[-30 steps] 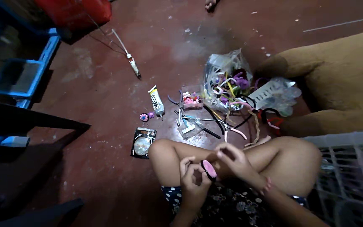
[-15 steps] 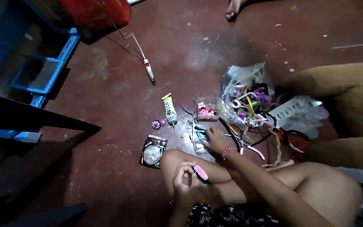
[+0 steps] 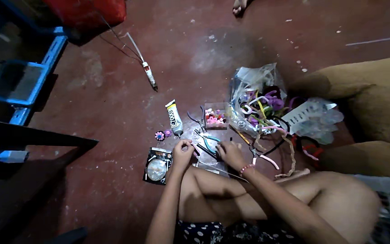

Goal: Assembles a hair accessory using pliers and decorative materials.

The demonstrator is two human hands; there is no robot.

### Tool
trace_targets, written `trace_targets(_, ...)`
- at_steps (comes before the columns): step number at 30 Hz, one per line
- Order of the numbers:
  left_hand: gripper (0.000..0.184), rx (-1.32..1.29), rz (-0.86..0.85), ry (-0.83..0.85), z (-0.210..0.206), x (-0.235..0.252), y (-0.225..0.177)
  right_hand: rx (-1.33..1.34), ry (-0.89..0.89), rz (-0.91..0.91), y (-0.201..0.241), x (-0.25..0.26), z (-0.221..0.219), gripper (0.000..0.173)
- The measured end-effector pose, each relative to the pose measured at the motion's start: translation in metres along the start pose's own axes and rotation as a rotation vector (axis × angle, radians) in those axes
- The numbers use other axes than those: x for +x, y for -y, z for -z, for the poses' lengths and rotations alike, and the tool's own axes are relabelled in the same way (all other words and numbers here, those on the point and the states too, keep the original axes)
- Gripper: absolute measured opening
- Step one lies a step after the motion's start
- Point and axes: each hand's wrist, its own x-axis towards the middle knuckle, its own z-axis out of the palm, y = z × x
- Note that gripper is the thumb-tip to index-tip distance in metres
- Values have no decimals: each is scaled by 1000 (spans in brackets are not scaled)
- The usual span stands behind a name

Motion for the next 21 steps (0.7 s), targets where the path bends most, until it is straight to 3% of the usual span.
trace_targets(4,16,-85,41,-21,-6,-4,0,14,29,-129,2,42,2,44)
trace_targets(10,16,-171,6,-128,-3,-8,12,-141,76,-160,18,38,-14,85)
trace_targets(15,16,-143,-28,-101,1,-16,15,3,30,-273,22,37,-15,81)
trace_targets(21,15,-167,-317,-75,-6,-25,10,-10,192,-367,41,50,8,70)
